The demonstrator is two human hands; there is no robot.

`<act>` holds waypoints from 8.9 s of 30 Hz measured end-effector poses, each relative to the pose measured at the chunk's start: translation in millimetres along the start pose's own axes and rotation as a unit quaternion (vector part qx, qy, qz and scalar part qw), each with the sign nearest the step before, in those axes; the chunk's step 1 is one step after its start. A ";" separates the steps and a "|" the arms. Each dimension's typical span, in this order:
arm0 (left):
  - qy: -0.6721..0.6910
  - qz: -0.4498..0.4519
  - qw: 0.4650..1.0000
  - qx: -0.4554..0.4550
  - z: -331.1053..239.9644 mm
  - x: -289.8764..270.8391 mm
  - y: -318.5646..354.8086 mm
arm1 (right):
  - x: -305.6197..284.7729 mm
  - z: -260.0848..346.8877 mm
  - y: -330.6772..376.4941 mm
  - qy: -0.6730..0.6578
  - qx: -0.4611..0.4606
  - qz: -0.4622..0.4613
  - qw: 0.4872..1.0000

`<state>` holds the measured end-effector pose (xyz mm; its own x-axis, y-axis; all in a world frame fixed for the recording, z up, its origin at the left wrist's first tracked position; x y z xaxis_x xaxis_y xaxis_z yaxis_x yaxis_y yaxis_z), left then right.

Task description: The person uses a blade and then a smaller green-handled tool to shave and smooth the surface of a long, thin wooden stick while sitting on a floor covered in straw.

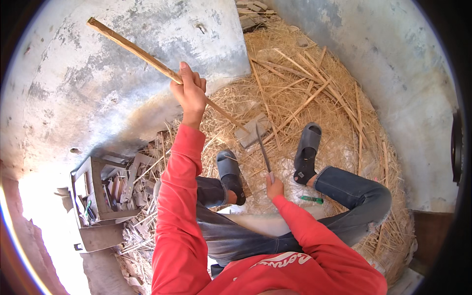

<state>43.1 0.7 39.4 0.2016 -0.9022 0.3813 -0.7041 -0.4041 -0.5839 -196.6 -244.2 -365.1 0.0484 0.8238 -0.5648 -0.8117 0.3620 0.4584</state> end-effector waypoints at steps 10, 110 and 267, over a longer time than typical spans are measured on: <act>0.002 0.001 1.000 0.010 3.8 9.9 -7.9 | -47.2 115.3 -6.3 -0.065 -0.012 0.057 0.996; 0.087 0.026 0.995 -0.035 -18.6 -44.5 7.2 | -78.6 187.2 17.0 -0.214 -0.126 0.047 0.968; -0.028 -0.403 0.910 0.097 -262.1 -335.2 237.8 | -23.5 -44.0 -39.9 0.188 -0.048 0.032 0.980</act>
<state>-370.4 246.6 -39.3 0.6370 -0.3054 0.7078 -0.1796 -0.9517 -0.2490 -191.0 -297.2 -400.3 -0.2074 0.6175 -0.7587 -0.8579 0.2579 0.4444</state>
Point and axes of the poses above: each hand's wrist, its own y-axis away from the middle knuckle, its own x-axis out of the palm, z = x × y, the point moved 6 cm from there along -y, towards the middle knuckle, and after that the axes turned 14 degrees about x, right-handed, at the moved point
